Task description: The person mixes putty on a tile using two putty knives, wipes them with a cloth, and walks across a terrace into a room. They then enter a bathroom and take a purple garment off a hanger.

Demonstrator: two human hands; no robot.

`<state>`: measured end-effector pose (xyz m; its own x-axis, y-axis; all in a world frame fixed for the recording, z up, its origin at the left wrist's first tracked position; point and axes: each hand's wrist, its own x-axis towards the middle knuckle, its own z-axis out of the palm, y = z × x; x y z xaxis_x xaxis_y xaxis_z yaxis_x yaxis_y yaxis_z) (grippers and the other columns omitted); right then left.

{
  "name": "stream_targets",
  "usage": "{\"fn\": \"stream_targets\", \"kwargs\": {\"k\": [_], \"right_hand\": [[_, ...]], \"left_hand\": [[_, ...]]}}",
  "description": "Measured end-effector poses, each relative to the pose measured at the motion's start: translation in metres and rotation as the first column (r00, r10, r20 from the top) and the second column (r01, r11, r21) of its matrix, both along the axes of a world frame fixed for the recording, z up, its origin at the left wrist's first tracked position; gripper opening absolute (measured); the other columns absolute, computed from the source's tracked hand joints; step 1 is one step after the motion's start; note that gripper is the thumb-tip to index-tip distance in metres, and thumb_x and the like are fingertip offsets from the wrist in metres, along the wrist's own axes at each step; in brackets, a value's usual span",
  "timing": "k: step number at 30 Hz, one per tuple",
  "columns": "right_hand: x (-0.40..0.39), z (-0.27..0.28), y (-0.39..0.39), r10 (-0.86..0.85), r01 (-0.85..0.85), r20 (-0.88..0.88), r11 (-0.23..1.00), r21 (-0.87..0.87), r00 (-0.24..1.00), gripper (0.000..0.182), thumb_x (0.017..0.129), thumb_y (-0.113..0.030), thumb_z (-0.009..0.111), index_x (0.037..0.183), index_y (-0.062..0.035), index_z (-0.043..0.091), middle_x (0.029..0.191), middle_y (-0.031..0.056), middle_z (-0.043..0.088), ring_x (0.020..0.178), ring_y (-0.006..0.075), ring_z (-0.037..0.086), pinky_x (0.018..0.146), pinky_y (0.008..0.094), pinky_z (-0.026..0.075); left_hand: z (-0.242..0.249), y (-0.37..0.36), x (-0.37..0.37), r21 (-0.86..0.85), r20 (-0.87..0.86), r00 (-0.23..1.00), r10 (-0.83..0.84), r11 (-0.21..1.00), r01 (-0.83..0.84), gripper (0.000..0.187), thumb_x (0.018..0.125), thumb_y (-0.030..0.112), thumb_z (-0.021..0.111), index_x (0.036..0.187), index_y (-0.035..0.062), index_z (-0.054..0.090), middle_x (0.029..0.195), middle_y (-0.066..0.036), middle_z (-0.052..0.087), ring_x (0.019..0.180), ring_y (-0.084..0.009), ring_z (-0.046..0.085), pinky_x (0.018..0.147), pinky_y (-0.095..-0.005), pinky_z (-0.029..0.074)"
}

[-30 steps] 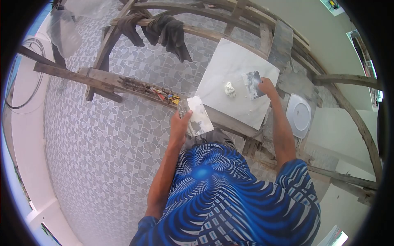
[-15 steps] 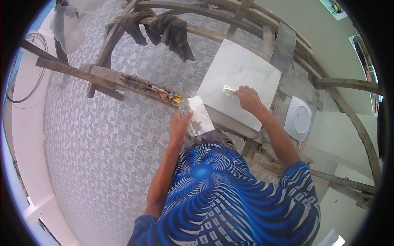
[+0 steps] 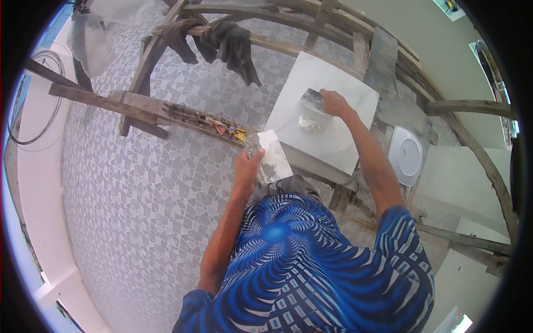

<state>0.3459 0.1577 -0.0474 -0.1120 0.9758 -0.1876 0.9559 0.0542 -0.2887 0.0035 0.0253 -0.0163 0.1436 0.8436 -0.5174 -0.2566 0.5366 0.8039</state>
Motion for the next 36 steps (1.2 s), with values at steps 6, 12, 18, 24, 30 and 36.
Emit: {"fn": "stream_targets", "kwargs": {"k": [6,12,18,24,30,36], "right_hand": [[-0.012,0.009,-0.023,0.140,-0.130,0.069,0.984,-0.125,0.988,0.020,0.080,0.000,0.051,0.098,-0.0029,0.061,0.097,0.0168,0.064,0.098,0.0367,0.061,0.084,0.0459,0.049],[-0.011,0.026,-0.050,0.112,-0.114,0.022,0.987,0.114,0.993,0.019,0.083,0.001,0.051,0.097,-0.0037,0.063,0.096,0.0135,0.062,0.095,0.0331,0.060,0.083,0.0439,0.051],[-0.021,-0.007,-0.085,0.146,-0.163,0.130,0.978,0.131,0.981,0.027,0.080,-0.001,0.054,0.104,-0.0060,0.066,0.093,0.0099,0.059,0.091,0.0293,0.059,0.078,0.0413,0.052],[-0.049,0.017,-0.123,0.026,0.002,-0.092,0.955,0.296,0.995,0.020,0.082,-0.002,0.058,0.101,-0.0043,0.065,0.089,0.0131,0.057,0.085,0.0324,0.059,0.072,0.0435,0.050],[-0.037,-0.004,-0.123,-0.334,0.373,-0.321,0.925,0.067,0.886,0.027,0.090,-0.022,0.056,0.091,0.0042,0.059,0.082,0.0243,0.063,0.080,0.0416,0.062,0.073,0.0453,0.047],[-0.039,0.004,-0.120,-0.448,0.495,-0.422,0.869,0.001,0.788,0.031,0.090,-0.027,0.058,0.093,0.0036,0.059,0.082,0.0244,0.064,0.077,0.0390,0.062,0.073,0.0441,0.048]], "left_hand": [[0.003,0.002,0.001,0.000,0.020,1.000,0.014,1.000,-0.014,0.034,0.091,0.010,0.062,0.121,-0.0044,0.058,0.107,-0.010,0.065,0.092,-0.0144,0.064,0.080,-0.0296,0.052],[0.001,0.005,0.001,0.002,0.006,1.000,0.002,1.000,-0.002,0.033,0.091,0.010,0.062,0.120,-0.0051,0.058,0.107,-0.010,0.065,0.090,-0.0144,0.064,0.078,-0.0296,0.053],[0.001,0.008,0.003,-0.013,0.017,1.000,-0.007,1.000,0.007,0.032,0.091,0.011,0.062,0.118,-0.0055,0.058,0.104,-0.010,0.065,0.086,-0.0142,0.065,0.071,-0.0287,0.054],[0.002,0.010,0.003,-0.015,0.029,0.999,0.015,1.000,-0.015,0.032,0.091,0.011,0.062,0.118,-0.0054,0.058,0.104,-0.010,0.065,0.086,-0.0142,0.065,0.072,-0.0286,0.054],[0.005,0.011,0.001,-0.005,0.022,0.999,-0.033,0.999,0.033,0.033,0.091,0.011,0.062,0.119,-0.0052,0.058,0.106,-0.010,0.065,0.089,-0.0141,0.064,0.076,-0.0292,0.053],[0.004,0.013,0.003,-0.025,0.003,1.000,-0.021,0.999,0.021,0.033,0.091,0.011,0.063,0.120,-0.0048,0.057,0.107,-0.009,0.065,0.090,-0.0135,0.063,0.076,-0.0291,0.053]]}}
